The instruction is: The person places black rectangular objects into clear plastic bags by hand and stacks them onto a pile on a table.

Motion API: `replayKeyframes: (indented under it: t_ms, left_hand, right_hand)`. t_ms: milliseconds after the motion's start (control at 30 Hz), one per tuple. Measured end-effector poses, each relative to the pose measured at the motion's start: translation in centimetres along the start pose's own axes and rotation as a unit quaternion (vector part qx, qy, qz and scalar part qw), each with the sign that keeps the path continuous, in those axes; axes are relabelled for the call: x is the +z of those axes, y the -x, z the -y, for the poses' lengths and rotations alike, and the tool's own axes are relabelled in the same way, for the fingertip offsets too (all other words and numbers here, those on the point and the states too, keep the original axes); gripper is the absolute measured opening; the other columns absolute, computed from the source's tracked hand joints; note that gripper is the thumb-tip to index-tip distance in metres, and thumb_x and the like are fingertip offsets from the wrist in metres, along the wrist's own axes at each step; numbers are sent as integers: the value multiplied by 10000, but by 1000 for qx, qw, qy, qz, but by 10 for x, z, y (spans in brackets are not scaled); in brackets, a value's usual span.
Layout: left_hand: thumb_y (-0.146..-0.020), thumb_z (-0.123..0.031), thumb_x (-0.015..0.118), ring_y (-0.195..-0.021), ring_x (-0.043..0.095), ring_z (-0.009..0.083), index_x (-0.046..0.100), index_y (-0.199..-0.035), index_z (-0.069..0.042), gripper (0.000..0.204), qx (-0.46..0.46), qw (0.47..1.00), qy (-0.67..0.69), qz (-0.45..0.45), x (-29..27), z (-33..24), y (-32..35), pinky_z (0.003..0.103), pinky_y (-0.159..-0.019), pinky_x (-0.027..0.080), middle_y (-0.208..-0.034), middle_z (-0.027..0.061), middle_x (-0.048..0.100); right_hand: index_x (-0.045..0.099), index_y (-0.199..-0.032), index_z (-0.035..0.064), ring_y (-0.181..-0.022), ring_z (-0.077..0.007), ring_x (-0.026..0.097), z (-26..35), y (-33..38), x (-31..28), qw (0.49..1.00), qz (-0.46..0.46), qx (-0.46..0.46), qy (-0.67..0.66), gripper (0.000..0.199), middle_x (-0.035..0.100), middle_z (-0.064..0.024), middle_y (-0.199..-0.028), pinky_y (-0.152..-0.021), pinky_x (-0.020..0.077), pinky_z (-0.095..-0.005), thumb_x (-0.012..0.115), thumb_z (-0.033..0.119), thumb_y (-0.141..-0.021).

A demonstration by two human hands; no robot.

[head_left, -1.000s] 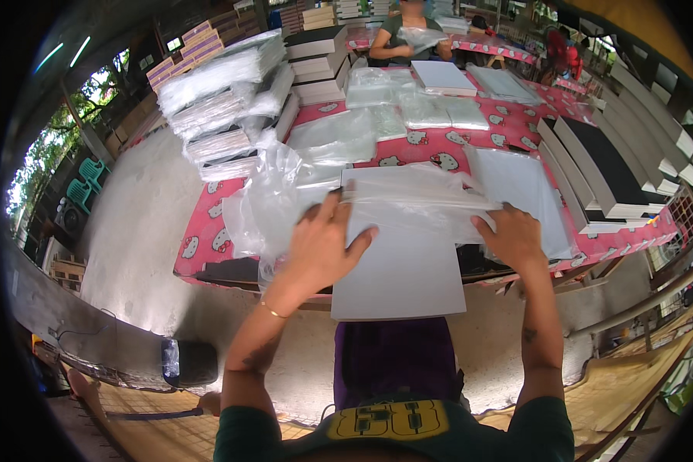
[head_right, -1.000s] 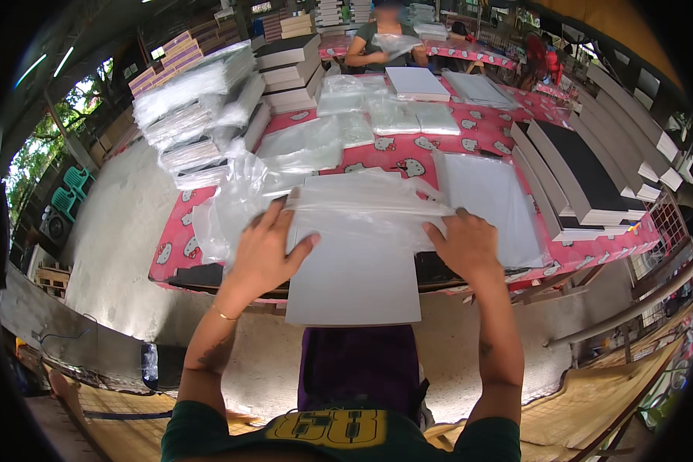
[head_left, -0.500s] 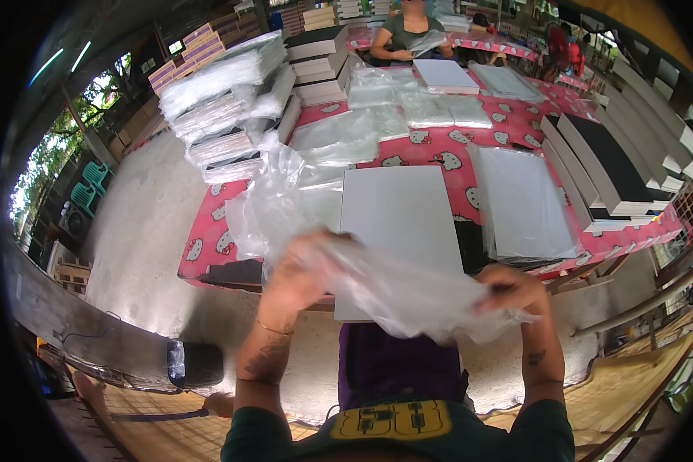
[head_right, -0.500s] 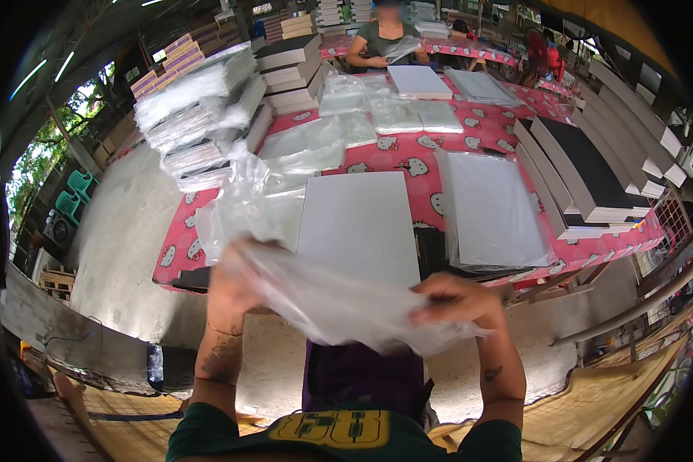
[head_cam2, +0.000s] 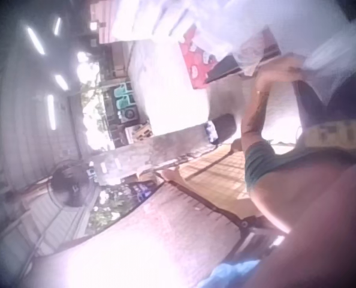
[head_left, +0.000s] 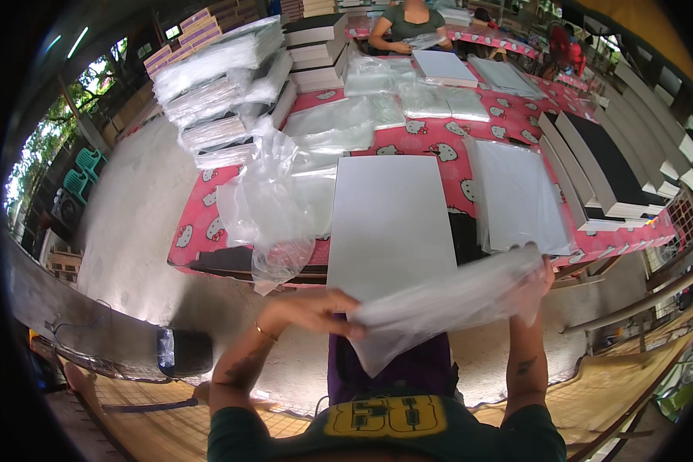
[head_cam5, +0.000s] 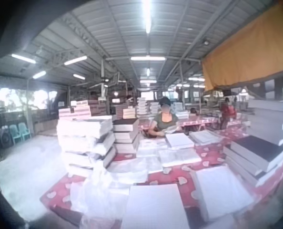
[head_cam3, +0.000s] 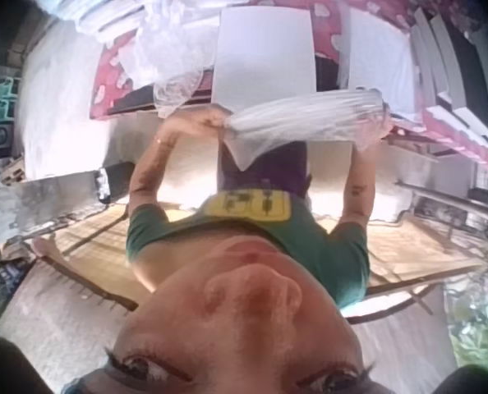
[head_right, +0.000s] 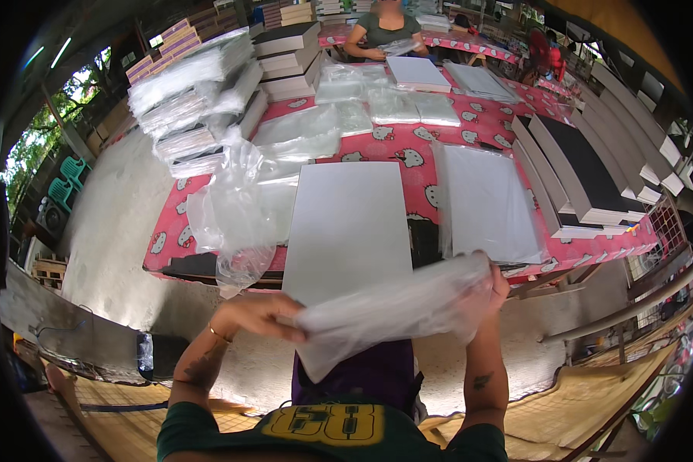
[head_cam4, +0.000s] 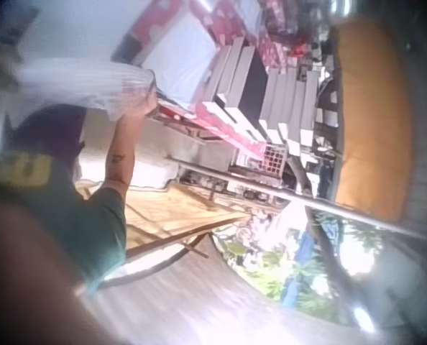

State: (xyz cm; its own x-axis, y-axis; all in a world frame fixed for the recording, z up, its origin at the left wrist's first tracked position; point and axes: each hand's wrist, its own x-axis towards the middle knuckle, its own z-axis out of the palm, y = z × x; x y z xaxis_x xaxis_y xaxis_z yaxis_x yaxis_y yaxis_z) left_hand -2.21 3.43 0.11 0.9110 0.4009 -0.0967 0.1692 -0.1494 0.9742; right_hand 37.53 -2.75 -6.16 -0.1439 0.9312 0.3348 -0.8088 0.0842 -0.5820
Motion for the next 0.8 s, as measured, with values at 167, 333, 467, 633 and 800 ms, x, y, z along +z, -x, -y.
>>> replayKeyframes:
  t_ms: [167,333,467,633,800]
  left_hand:
    - [-871,-304,576,-768,611,201,600,-1037,23,367,278,890,264,-247,8,-26,30,313,-731,502,-924,93,638]
    - [-813,-68,518,-623,560,120,536,-1032,0,231,95,902,280,-316,17,44,38,264,-582,480,-845,71,597]
    - [-856,-15,488,-654,549,73,529,-1144,-35,291,-59,852,127,-505,102,51,2,202,-510,425,-890,73,620]
    - [-920,-39,443,-679,507,49,307,-1421,-15,520,-62,814,10,-577,111,78,-8,183,-606,414,-980,116,641]
    - [-935,-53,432,-937,569,139,260,-1454,-18,547,-139,854,-21,-501,110,88,11,212,-809,430,-1144,154,614]
  right_hand:
    - [608,-1138,-43,-855,-150,611,21,-13,3,838,270,347,322,456,664,-126,-990,-789,479,-308,717,203,-770]
    - [603,-1156,-7,-773,-216,635,18,10,11,885,152,237,370,406,637,-146,-865,-710,504,-348,580,-3,-750]
    - [515,-1287,59,-575,-142,556,-35,48,36,759,-171,118,618,553,545,-87,-732,-518,465,-289,515,-67,-749]
    - [431,-1377,39,-638,-121,591,-71,60,30,769,-237,57,591,658,556,-69,-799,-556,498,-246,389,-167,-754]
    - [427,-1379,34,-798,-144,634,-86,60,29,772,-205,30,601,486,648,-138,-995,-678,536,-256,505,-29,-903]
